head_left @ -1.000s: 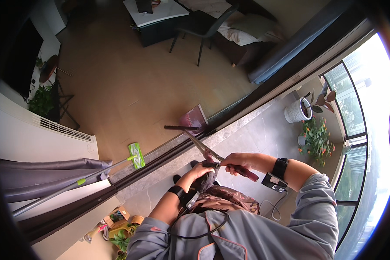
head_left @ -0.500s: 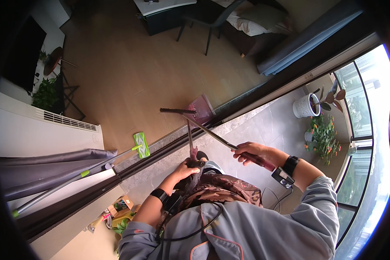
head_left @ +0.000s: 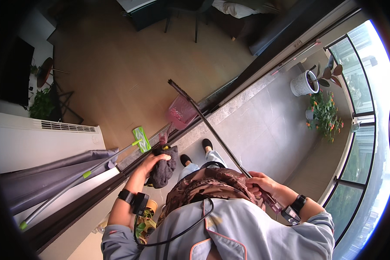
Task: The person wipes the leaves and pots of several potted plants on a balcony using a cloth. They move the pots to a tray, wipe the floor, and then sweep the balcony with a broom and dustpan.
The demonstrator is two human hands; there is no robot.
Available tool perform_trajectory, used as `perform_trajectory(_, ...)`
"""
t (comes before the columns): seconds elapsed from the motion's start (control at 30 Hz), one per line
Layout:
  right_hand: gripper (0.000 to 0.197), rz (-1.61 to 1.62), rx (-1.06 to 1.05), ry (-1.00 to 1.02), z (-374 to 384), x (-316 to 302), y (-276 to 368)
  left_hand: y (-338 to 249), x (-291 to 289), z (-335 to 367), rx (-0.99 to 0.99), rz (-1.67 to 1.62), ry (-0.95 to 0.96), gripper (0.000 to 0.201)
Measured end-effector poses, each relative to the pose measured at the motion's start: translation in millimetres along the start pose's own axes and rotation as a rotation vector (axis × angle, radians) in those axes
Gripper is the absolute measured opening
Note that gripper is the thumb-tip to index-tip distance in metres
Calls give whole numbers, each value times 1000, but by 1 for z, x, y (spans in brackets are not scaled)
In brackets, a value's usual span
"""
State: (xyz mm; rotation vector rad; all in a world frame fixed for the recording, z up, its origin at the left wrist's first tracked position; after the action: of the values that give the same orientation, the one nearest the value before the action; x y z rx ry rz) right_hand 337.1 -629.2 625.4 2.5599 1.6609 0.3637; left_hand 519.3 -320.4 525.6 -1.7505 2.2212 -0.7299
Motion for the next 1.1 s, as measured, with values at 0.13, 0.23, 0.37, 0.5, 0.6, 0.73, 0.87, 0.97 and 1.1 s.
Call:
perform_trajectory(0.13, 4, 49, -20, 1, -14, -25, -23, -13, 1, -46, -12, 29, -32, 38)
perform_trajectory(0.23, 8, 200, 69, -47, -3, -62, -50, -19, 22, -79, -103, 95, -22, 34)
perform_trajectory(0.37, 13, 637, 270, -40, 24, -107, -98, -24, 57, -115, -122, 209, -49, 34)
perform_trajectory(0.5, 9, 869, 268, -4, 37, -171, -137, -8, 104, -123, -120, 440, -40, 24)
perform_trajectory(0.6, 10, 949, 198, -26, 33, -238, -158, 15, 152, -116, -165, 383, -19, 25)
perform_trajectory(0.73, 16, 1056, 119, -23, 11, -328, -168, 30, 251, -92, -174, 324, 24, 38)
perform_trajectory(0.87, 11, 1104, -64, -131, -9, -416, -156, 29, 356, -71, -80, 298, 68, 39)
perform_trajectory(0.97, 11, 1200, -131, -120, -16, -467, -134, 31, 422, -54, -128, 311, 87, 38)
perform_trajectory(1.1, 15, 1150, -167, -264, -10, -524, -106, 12, 516, -26, -95, 310, 132, 35)
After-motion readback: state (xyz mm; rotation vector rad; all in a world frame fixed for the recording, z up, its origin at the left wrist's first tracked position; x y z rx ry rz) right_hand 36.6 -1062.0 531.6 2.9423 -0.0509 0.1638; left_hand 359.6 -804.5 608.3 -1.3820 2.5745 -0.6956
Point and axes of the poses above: each hand's wrist, its own z-axis towards the middle knuckle, its own x-axis out of the palm, y = z × x, the point moved 8 cm from there along z, towards the middle knuckle, and after that the axes turned 13 degrees about -y, right-handed, at the moved point
